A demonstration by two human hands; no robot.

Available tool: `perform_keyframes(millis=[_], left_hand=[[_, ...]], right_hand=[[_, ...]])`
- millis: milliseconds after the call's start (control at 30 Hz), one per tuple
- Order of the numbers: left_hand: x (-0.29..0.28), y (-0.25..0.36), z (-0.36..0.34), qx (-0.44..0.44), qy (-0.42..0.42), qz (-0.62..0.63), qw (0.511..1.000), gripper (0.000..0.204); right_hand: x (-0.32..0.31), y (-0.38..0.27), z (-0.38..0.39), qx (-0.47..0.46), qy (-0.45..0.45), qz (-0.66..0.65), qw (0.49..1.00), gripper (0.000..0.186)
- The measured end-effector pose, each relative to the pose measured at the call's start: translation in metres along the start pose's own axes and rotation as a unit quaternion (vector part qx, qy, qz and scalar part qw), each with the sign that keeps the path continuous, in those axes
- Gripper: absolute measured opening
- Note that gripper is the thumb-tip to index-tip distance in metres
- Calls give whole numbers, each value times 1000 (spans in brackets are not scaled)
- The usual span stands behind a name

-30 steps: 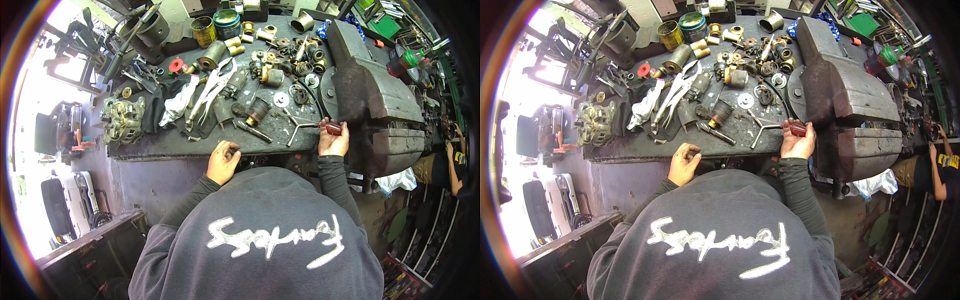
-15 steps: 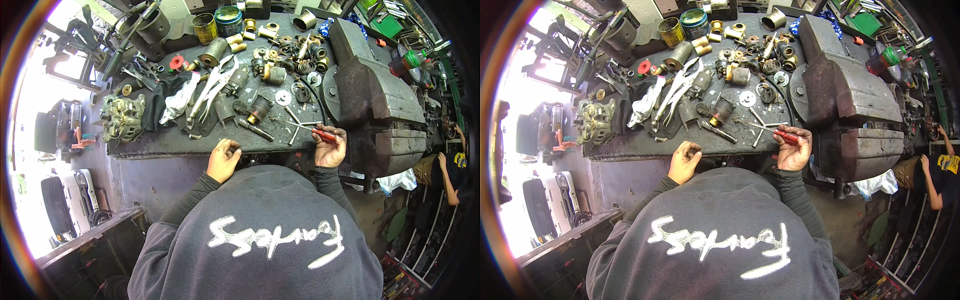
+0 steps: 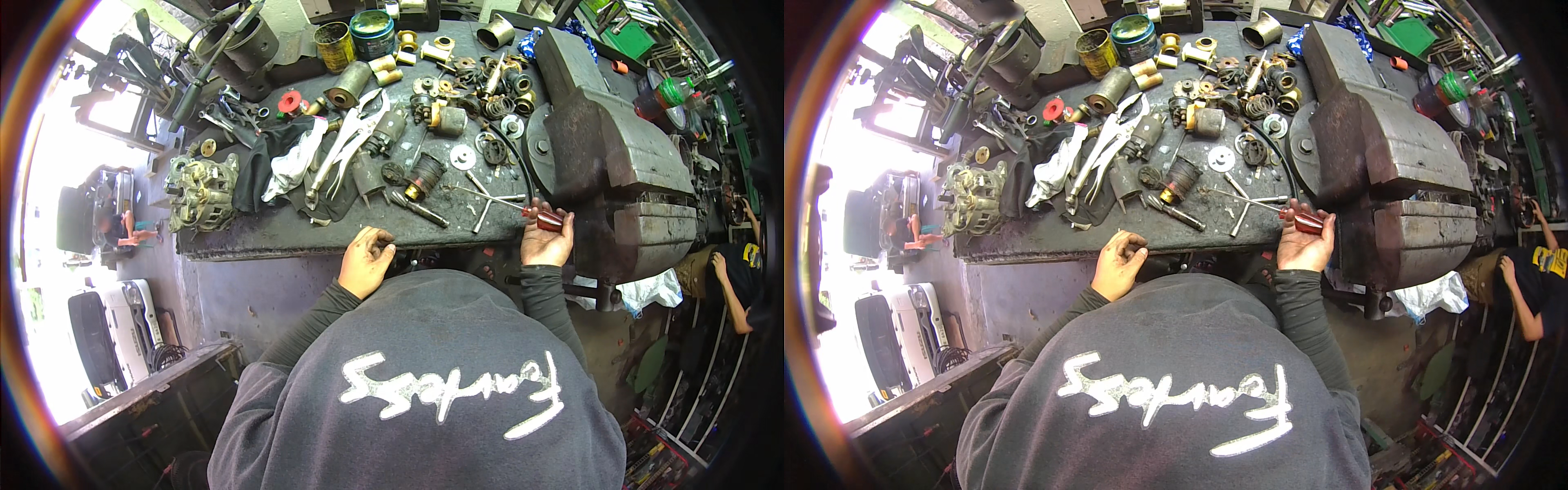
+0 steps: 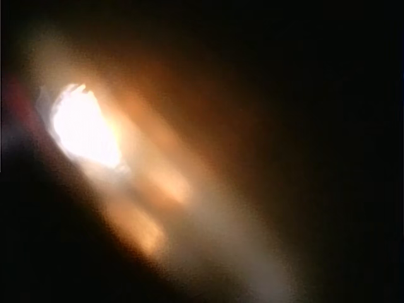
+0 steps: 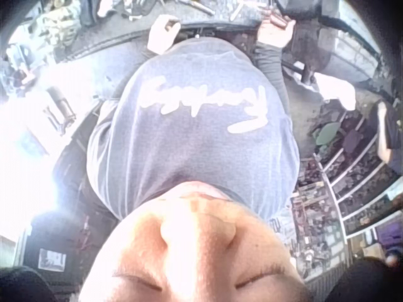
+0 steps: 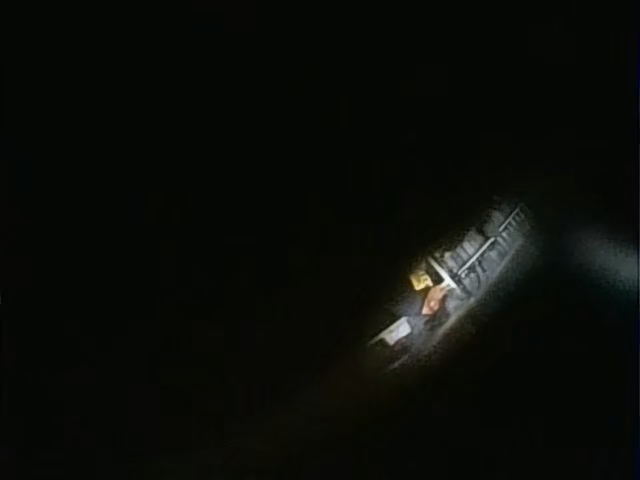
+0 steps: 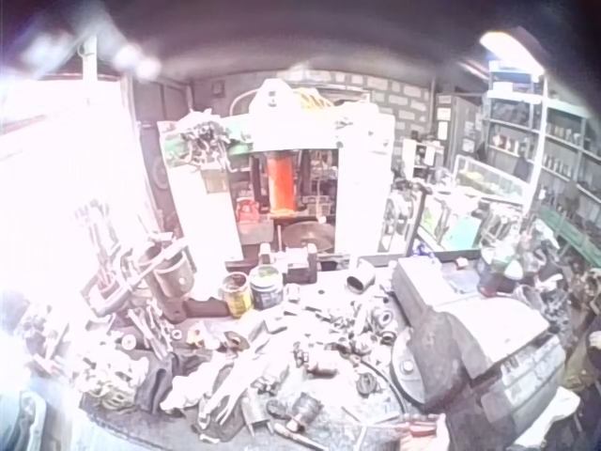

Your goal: The person uses a T-handle wrench to tighten a bolt inside a cylindrical metal part held in a bench vise. They then remove the part, place it on the workbench, and handle several small metal components and tools.

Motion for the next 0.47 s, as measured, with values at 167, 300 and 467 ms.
perform_keyframes(millis=[167, 300, 467], left_hand=[[2, -1, -1, 14, -3, 5, 1000, 16], [3, 0, -1, -6, -18, 2, 1000, 16], [3, -6, -1, -11, -27, 14, 999, 17]], right_hand=[[-2, -2, 1, -2, 20, 11, 1000, 33], [-7, 3, 0, 9, 41, 38, 998, 34], [-9, 10, 1, 33, 15, 15, 999, 33]])
Point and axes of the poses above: each hand's wrist, its own z-axis away from the middle knuckle, its own x-axis out of the palm, y = z × x, the point moved 2 cm from there along -z, towards the middle knuckle, and after that the axes turned 8 degrees about z, right-handed, at the moved point
